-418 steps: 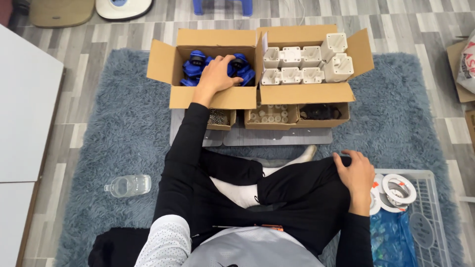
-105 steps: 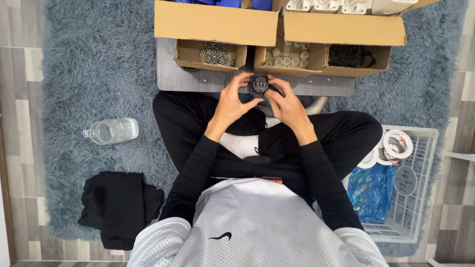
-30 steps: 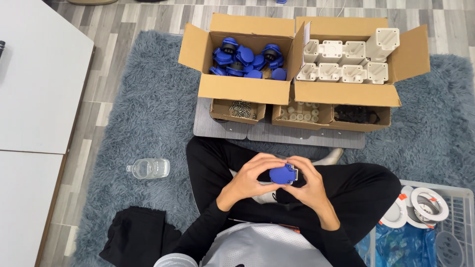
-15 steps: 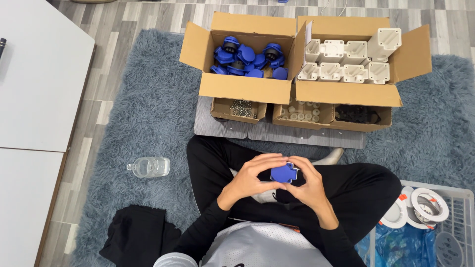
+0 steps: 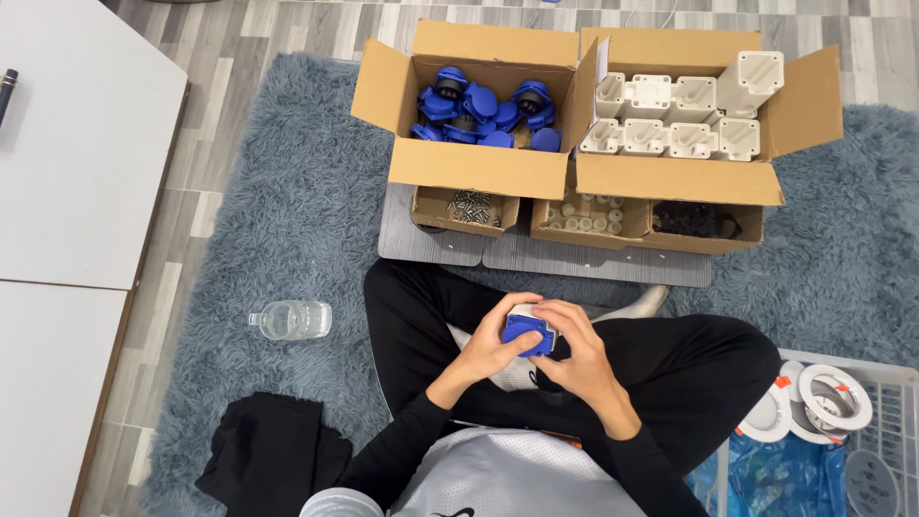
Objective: Assembling or adjusting electrical components using a screwdriver while sitting on the floor
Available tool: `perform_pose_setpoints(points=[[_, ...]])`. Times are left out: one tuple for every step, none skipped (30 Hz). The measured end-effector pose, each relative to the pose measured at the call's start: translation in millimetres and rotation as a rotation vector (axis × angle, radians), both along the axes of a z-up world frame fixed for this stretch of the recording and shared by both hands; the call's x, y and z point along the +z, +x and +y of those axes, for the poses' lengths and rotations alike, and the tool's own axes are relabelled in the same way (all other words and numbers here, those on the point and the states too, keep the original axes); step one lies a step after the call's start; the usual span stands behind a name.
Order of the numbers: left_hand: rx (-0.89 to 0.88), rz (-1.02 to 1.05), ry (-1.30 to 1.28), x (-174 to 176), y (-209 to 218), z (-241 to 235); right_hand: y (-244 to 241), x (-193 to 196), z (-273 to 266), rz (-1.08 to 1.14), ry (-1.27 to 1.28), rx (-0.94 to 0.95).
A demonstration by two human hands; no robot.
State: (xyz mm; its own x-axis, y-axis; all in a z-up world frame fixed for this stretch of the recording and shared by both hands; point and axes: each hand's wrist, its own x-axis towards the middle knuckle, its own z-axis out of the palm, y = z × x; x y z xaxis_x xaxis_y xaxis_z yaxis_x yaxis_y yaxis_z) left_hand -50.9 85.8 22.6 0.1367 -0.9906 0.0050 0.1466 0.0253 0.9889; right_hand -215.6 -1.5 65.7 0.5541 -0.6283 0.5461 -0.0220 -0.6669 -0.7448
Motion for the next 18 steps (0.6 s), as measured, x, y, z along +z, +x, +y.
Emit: perform_pose_setpoints(points=[[0.0, 0.0, 0.0, -1, 0, 0, 1, 0, 1, 0.0, 0.0, 0.0], [0.014, 0.001, -0.003, -2, 0, 1, 2, 0, 1, 0.013, -0.002, 0.006], [0.027, 0.002, -0.006, -3, 0, 1, 2, 0, 1, 0.026, -0.005, 0.012], [0.029, 0.002, -0.005, -8, 0, 2, 1, 1, 2, 0.026, -0.004, 0.013], [0.045, 0.017, -0.011, -13, -1, 2, 0, 3, 3, 0.045, 0.059, 0.041], [0.061, 0.028, -0.016, -18, 1, 4, 1, 4, 5, 0.06, 0.124, 0.07], [0.063, 0.024, -0.013, -17, 2, 5, 0, 6, 5, 0.056, 0.126, 0.072], [0.08, 0.041, -0.022, -16, 2, 4, -2, 8, 4, 0.089, 0.203, 0.102], [0.097, 0.058, -0.032, -15, 1, 4, -3, 9, 3, 0.122, 0.279, 0.133], [0.098, 0.057, -0.033, -17, 2, 4, -5, 6, 3, 0.122, 0.278, 0.134], [0.102, 0.067, -0.044, -19, 3, 4, -6, 2, 3, 0.135, 0.354, 0.166], [0.105, 0.078, -0.055, -21, 3, 4, -8, -1, 2, 0.149, 0.429, 0.197], [0.106, 0.079, -0.057, -20, 3, 3, -10, -8, 4, 0.149, 0.427, 0.197], [0.109, 0.083, -0.068, -19, 3, 3, -13, -15, 6, 0.11, 0.585, 0.231], [0.111, 0.087, -0.079, -19, 3, 2, -15, -22, 8, 0.069, 0.742, 0.264], [0.11, 0.088, -0.078, -18, 3, 2, -15, -23, 7, 0.069, 0.743, 0.262], [0.108, 0.089, -0.085, -17, 2, 3, -16, -24, 7, 0.039, 0.784, 0.262], [0.107, 0.089, -0.093, -16, 2, 3, -16, -25, 5, 0.01, 0.824, 0.263]])
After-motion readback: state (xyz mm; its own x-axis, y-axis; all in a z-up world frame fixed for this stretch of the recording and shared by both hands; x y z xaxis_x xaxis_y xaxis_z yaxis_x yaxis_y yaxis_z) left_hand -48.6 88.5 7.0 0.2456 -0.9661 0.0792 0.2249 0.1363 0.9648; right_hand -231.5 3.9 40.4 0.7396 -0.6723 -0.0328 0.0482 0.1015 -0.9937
